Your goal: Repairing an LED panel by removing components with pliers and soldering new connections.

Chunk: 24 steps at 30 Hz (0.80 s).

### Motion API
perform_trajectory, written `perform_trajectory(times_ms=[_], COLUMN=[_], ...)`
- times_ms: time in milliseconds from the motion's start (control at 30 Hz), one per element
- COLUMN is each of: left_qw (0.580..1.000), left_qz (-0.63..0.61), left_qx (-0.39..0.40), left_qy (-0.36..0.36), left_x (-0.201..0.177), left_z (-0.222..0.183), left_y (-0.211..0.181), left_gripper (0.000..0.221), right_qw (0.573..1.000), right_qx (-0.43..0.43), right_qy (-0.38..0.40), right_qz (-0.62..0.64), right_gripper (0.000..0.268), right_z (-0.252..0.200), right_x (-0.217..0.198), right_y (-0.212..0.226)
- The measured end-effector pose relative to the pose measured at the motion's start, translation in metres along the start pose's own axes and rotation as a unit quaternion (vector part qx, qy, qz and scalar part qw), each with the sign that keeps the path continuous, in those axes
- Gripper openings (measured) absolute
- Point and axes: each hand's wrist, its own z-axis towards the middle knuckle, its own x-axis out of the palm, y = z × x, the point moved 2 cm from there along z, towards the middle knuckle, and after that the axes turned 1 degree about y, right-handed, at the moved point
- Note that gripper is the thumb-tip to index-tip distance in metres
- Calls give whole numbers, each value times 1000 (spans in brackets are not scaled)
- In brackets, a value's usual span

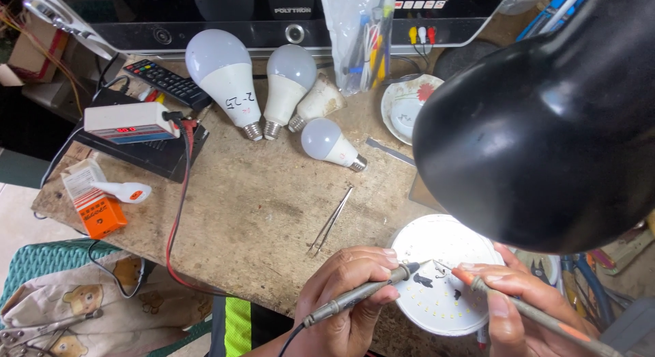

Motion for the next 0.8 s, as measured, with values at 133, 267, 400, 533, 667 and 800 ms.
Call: perform_trajectory(times_ms=[133,267,400,533,667,800], left_qw=[999,999,999,999,999,998], left_qz=[22,36,33,35,42,51], left_qx=[-32,-6,-2,2,3,2], left_qy=[-2,19,33,38,22,21], left_x=[4,3,2,2,4,3], left_z=[1,-1,-5,-4,-4,-3], left_y=[-2,1,5,4,3,4], left_gripper=[28,22,22,24,22,27], right_qw=[999,998,997,997,998,998], right_qx=[31,17,25,18,19,16], right_qy=[-24,-30,2,14,28,18], right_qz=[8,61,74,68,43,50], right_gripper=[12,17,18,18,19,19], right_z=[2,4,4,6,9,9], right_x=[2,3,-3,-3,-5,-2], right_y=[6,1,2,3,7,9])
